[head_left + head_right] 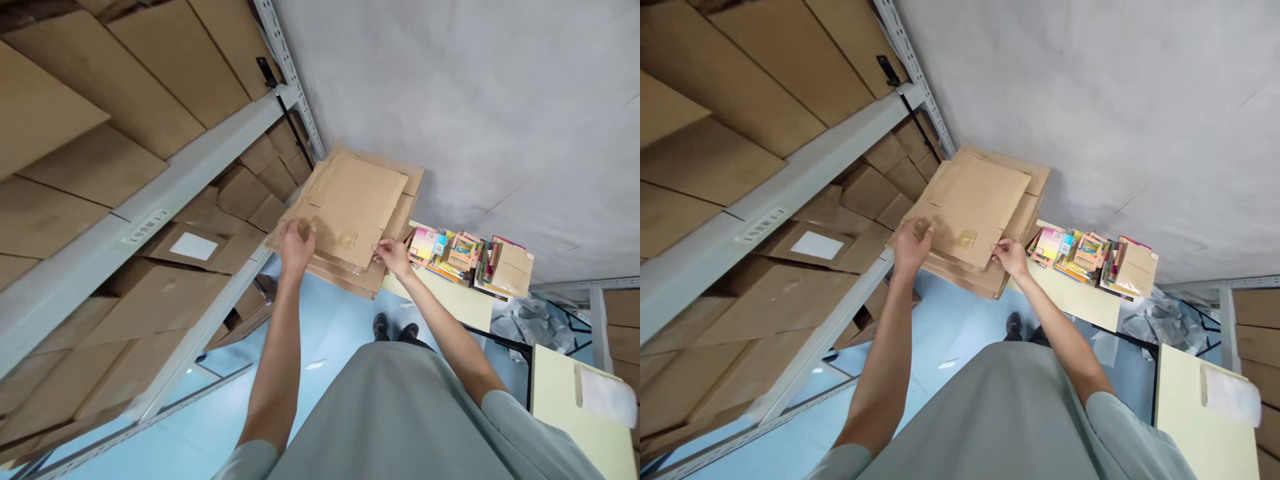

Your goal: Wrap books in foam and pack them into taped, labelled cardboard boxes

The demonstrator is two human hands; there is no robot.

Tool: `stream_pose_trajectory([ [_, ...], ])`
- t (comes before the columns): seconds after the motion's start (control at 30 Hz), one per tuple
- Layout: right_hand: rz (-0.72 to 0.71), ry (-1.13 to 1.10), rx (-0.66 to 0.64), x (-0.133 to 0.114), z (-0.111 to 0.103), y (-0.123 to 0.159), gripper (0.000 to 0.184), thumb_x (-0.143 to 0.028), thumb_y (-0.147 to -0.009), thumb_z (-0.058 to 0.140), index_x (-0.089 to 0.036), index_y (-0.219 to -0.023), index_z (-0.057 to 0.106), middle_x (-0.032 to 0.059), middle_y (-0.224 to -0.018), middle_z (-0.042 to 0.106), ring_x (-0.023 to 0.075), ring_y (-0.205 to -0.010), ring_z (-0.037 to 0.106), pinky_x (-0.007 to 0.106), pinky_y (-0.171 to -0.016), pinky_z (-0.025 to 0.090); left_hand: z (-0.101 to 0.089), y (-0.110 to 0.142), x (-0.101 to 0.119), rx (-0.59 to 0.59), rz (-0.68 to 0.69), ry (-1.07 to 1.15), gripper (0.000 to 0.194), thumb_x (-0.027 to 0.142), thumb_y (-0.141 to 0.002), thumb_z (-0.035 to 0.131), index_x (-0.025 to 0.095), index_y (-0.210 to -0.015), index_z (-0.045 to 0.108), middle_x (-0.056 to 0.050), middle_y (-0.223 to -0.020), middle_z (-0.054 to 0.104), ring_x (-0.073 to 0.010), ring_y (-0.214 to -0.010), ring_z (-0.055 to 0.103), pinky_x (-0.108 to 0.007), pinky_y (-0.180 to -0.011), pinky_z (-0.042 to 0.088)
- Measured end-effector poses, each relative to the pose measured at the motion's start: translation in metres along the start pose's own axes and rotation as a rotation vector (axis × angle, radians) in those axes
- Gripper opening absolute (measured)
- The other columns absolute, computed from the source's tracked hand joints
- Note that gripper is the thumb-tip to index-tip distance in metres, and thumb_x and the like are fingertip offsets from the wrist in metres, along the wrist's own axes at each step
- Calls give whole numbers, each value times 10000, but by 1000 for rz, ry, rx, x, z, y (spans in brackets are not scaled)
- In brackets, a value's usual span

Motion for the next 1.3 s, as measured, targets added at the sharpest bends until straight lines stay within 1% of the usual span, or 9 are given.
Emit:
stream_pose_trajectory([
  [0.13,-10,-36,-7,3,-24,18,392,-468,-741,940,-266,-819,614,-34,-663,695,188,-597,734,317,-596,667,-5,-2,-6,-8,-29,-14,418,424,-916,759,203,-1271,740,-221,-1419,763,-425,-1436,672,-624,-1306,480],
  [0.3,16,-61,45,12,-66,34,425,-559,-744,855,-279,-900,576,-4,-845,769,222,-771,779,342,-639,674,18,11,-7,-161,-118,65,455,484,-927,723,179,-1264,747,-231,-1348,806,-388,-1257,779,-593,-1186,587],
  [0.53,-289,-30,153,-28,-87,22,658,-710,-760,824,-265,-1182,584,147,-1288,814,307,-1185,796,482,-1042,665,19,30,15,-98,-291,201,485,415,-869,768,178,-1289,710,-167,-1139,841,-328,-1080,813,-519,-1067,651],
  [0.67,-366,-20,125,-38,-108,67,628,-713,-872,799,-283,-1289,609,120,-1307,819,304,-1197,799,477,-1079,650,10,50,58,-175,-247,371,428,549,-931,731,196,-1172,745,-117,-1099,836,-286,-1043,795,-418,-955,664],
  [0.77,-368,-66,188,-31,-146,114,596,-707,-896,834,-299,-1281,634,103,-1307,822,312,-1228,787,471,-1098,638,17,74,104,-284,-182,529,499,644,-886,805,208,-1122,745,-86,-1143,837,-251,-1031,776,-355,-908,642],
  [0.9,-348,-133,354,-2,-216,178,571,-678,-874,901,-303,-1237,668,92,-1336,819,318,-1254,774,468,-1132,612,67,112,168,-484,-150,683,599,705,-825,889,214,-1132,734,-76,-1151,836,-243,-1070,771,-350,-965,626],
  [1.07,-248,-169,742,59,-315,278,610,-730,-837,895,-282,-1198,692,85,-1250,832,308,-1158,779,433,-1029,642,174,186,256,-789,-49,720,591,707,-843,896,222,-1143,742,-87,-1194,835,-250,-1141,768,-367,-1046,609],
  [1.2,-173,-183,1110,116,-382,382,574,-756,-883,795,-256,-1148,702,88,-1188,835,293,-1099,783,412,-993,646,255,284,336,-1056,39,766,611,720,-813,919,224,-1107,715,-84,-1169,834,-242,-1102,773,-366,-1027,615],
  [1.3,-169,-234,1332,169,-424,465,579,-735,-897,768,-253,-1208,695,117,-1249,837,308,-1176,787,451,-1067,640,295,379,397,-1260,119,766,630,741,-794,917,226,-1084,699,-78,-1121,832,-239,-1053,774,-365,-978,629],
])
Point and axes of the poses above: each hand's wrist, its own y-axis away from the middle knuckle, its own z-axis out of the palm, x = y × z, the point moved 9 cm from there along -y, towards the middle knuckle
